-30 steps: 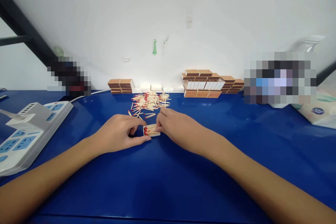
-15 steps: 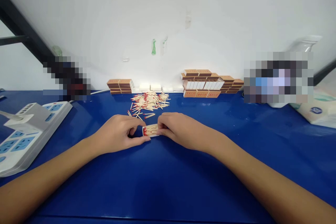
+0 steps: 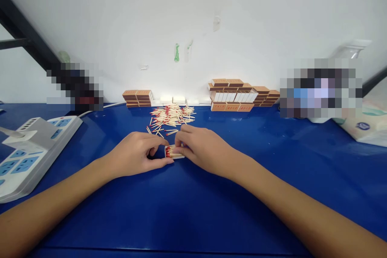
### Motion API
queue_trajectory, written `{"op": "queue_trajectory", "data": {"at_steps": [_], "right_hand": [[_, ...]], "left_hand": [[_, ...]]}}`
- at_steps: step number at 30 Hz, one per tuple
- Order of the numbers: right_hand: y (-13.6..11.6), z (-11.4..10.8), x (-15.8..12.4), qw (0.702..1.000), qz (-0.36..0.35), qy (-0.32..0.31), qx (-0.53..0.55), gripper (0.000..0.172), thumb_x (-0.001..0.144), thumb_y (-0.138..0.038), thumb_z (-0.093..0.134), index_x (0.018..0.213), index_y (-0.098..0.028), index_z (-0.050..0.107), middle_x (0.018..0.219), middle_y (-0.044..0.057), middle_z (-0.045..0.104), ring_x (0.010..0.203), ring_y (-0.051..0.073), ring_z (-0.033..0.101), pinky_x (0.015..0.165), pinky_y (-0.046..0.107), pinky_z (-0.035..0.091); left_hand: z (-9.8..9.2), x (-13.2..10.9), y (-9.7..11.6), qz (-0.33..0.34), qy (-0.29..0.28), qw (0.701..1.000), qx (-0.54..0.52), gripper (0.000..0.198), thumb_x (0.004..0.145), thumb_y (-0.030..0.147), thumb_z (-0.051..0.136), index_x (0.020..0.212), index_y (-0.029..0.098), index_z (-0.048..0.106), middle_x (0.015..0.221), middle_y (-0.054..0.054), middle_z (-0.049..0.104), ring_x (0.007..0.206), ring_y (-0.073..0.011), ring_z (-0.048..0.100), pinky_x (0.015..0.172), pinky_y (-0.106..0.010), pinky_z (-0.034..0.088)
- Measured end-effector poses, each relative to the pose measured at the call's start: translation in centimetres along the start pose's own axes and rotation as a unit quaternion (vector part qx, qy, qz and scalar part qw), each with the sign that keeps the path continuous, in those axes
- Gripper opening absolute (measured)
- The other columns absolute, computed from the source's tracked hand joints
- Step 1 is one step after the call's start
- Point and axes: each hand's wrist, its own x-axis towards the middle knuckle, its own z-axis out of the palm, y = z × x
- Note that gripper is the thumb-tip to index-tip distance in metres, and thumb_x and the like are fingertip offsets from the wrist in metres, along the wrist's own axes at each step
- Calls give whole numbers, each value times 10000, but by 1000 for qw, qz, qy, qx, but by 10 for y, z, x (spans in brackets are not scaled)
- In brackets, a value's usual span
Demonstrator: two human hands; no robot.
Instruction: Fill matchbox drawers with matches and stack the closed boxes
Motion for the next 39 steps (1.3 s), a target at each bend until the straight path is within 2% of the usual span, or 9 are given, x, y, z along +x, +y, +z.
{"op": "queue_trajectory", "data": {"at_steps": [3,6,10,13,20,28,32,36,39], "right_hand": [[11,5,12,999,7,52,13,47,1004,-218,612,1027,-204,651,1001,39,629,850,166,590,735,284,432],[24,14,32,998,11,56,2,144,983,-241,660,1120,-200,647,1087,69,604,929,191,588,819,313,451],[30,21,49,999,32,33,11,82,1000,-254,644,961,-181,641,1015,64,601,907,190,578,807,307,449],[29,22,46,998,56,16,-11,120,1021,-221,600,913,-174,619,990,67,606,898,193,584,798,309,448],[27,21,37,995,53,-5,-85,111,1051,-246,544,991,-176,608,1073,90,615,892,202,624,783,323,457],[30,20,39,996,55,-5,-68,126,1050,-225,530,952,-180,595,1038,79,626,868,190,617,759,311,455],[17,4,25,999,43,-6,-16,167,1062,-259,487,952,-184,590,1038,80,616,825,177,596,724,306,449],[2,-8,14,998,16,-44,37,175,1047,-298,513,941,-201,612,1031,69,632,813,172,589,718,310,446],[8,-2,19,999,-1,-4,52,128,1028,-248,539,945,-204,626,978,54,630,852,177,586,750,306,447]], "left_hand": [[0,0,3,18,-15,1000,-8,331,920,521,691,933,192,719,699,30,655,610,-128,593,579,-263,366],[0,-1,6,26,-31,999,-11,325,924,514,689,944,192,735,731,17,677,648,-139,621,594,-264,387],[-2,-1,5,20,-27,999,-2,330,918,513,697,961,189,742,740,10,688,637,-141,621,594,-269,390],[-3,-1,3,10,-23,1000,8,328,921,517,690,941,193,736,722,15,682,620,-139,610,587,-271,376],[-1,0,-1,-19,-11,999,25,359,921,546,675,949,196,748,706,6,680,603,-144,601,599,-282,378],[-2,1,1,-14,-14,1000,20,344,917,542,684,954,205,744,701,13,676,598,-143,600,587,-279,367],[-2,1,-1,-26,-9,999,27,351,921,542,677,963,199,739,706,5,677,607,-151,604,590,-280,367],[-3,1,-4,-32,-7,999,26,374,920,563,665,922,195,725,682,10,666,590,-149,594,573,-283,352],[-3,1,-4,-27,-8,999,19,363,920,554,670,922,196,728,680,17,664,587,-143,589,574,-280,353]]}}
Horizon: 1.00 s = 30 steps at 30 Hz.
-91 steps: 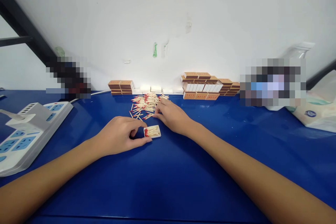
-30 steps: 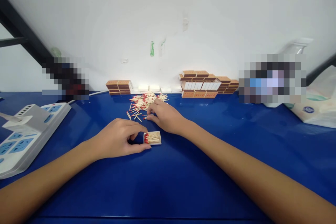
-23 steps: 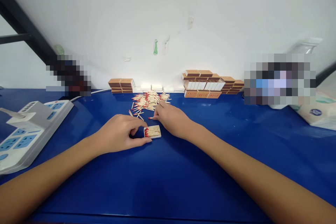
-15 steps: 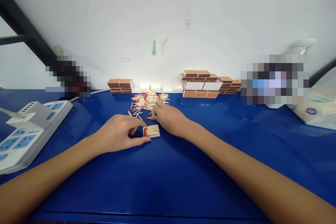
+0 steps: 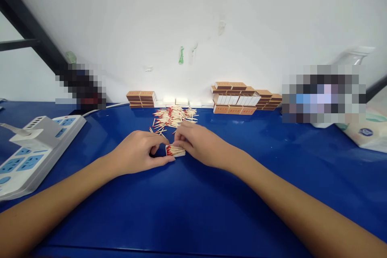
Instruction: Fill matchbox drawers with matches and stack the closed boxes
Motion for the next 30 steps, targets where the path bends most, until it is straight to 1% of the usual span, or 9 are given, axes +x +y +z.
{"op": "queue_trajectory", "data": {"at_steps": [3,5,8,11,14,18,22,26,30], "right_hand": [[19,10,15,998,-15,62,-28,99,1005,-169,546,1033,-202,635,1009,56,606,909,185,573,808,311,442],[29,15,24,998,-9,50,-43,102,1008,-170,540,1043,-199,632,1040,65,592,925,192,565,826,320,440],[34,16,28,998,23,22,-50,94,1019,-214,540,956,-186,604,1015,67,585,889,193,552,797,320,433],[27,11,21,998,51,18,-33,153,1032,-270,528,917,-187,585,971,64,587,854,192,546,760,316,426],[11,3,9,998,42,38,8,186,1047,-323,511,929,-203,591,928,47,597,822,182,546,731,305,425],[-6,3,-2,999,29,4,17,191,1030,-337,558,899,-209,615,907,36,630,795,167,563,694,292,410],[-6,8,-1,999,8,34,6,131,988,-274,615,888,-202,657,851,26,623,783,159,556,697,287,398],[-3,4,0,1000,2,-5,19,138,979,-279,634,877,-198,681,786,8,626,732,144,539,671,281,384],[-6,-2,-7,1000,14,-7,16,142,993,-296,621,897,-202,670,809,8,636,726,142,542,660,279,387]], "left_hand": [[-1,0,2,16,-9,1000,-7,353,922,538,677,922,189,730,700,17,669,594,-136,588,585,-277,367],[-1,0,3,21,-16,1000,-11,359,920,540,678,902,185,728,697,17,666,590,-134,582,581,-277,365],[-2,0,4,23,-18,1000,-11,352,922,534,677,894,187,728,686,20,658,588,-133,583,579,-277,361],[-1,0,2,19,-12,1000,-6,336,926,527,677,925,195,727,693,22,664,596,-136,594,584,-276,360],[0,-1,1,-3,4,1000,10,347,919,542,677,956,201,732,682,16,660,589,-145,590,576,-280,347],[0,-1,0,-4,5,1000,13,363,926,546,659,859,192,700,668,11,648,584,-144,577,572,-279,339],[-1,0,0,2,5,1000,13,362,922,547,667,852,194,696,660,17,644,568,-138,568,562,-277,334],[-2,1,0,6,2,1000,5,355,919,548,672,901,198,726,652,21,641,561,-135,569,555,-274,337],[-4,0,0,3,-5,1000,4,382,923,567,659,907,192,730,659,17,642,570,-136,570,563,-277,345]]}}
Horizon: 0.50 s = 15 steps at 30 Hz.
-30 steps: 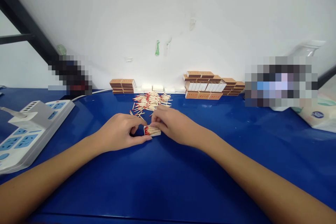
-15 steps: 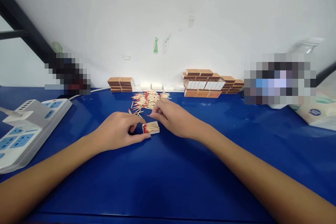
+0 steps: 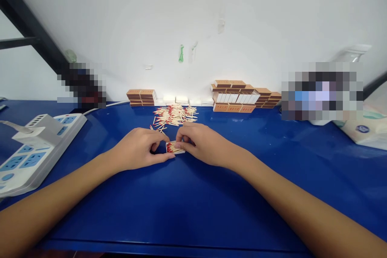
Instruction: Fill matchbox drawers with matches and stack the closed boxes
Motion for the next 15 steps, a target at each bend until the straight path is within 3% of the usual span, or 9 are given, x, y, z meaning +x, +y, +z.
{"op": "queue_trajectory", "data": {"at_steps": [10,15], "right_hand": [[8,7,-6,999,17,-25,20,185,1022,-317,566,883,-207,618,899,32,676,778,165,578,695,297,408],[5,11,-6,1000,8,9,18,142,1029,-325,572,959,-213,626,850,13,625,766,157,554,681,284,400]], "left_hand": [[3,1,-3,14,5,1000,-6,358,925,545,667,923,193,737,650,24,624,554,-126,556,562,-278,365],[1,1,-2,20,-1,1000,-9,363,932,538,662,860,184,698,650,28,620,553,-121,545,562,-276,347]]}}
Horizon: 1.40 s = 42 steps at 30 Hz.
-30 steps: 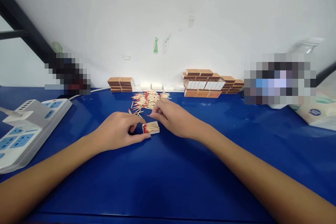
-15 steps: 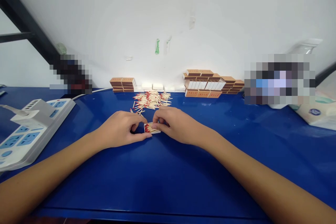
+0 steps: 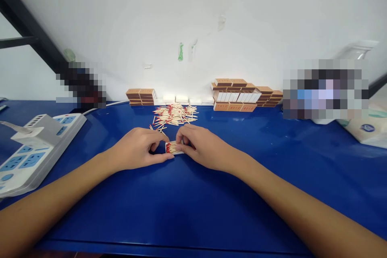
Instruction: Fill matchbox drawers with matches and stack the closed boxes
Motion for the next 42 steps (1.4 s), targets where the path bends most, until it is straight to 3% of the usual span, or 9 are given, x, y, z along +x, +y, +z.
{"op": "queue_trajectory", "data": {"at_steps": [7,15,24,42], "right_hand": [[-1,3,-1,999,2,13,-29,209,1016,-361,603,881,-205,637,883,24,612,747,145,537,660,280,394],[-4,0,0,1000,-18,2,-22,216,1027,-388,590,939,-216,686,920,32,614,741,139,548,658,281,408],[12,-11,1,989,-39,120,-72,162,1002,-302,627,880,-198,655,816,16,583,739,149,528,671,288,390],[2,-10,0,987,-70,130,-62,140,991,-245,629,865,-188,655,793,6,566,719,136,510,652,278,382]], "left_hand": [[0,0,3,7,0,1000,7,340,931,522,665,889,186,695,674,26,639,572,-126,568,562,-270,343],[-1,0,3,7,1,1000,6,363,934,522,660,828,175,676,667,23,632,561,-122,550,561,-275,345],[-7,-1,2,-4,5,1000,-10,317,903,501,709,942,190,755,644,36,628,573,-121,566,569,-263,343],[-11,0,4,4,2,1000,-6,310,907,498,708,923,192,754,650,35,633,569,-117,559,554,-260,321]]}}
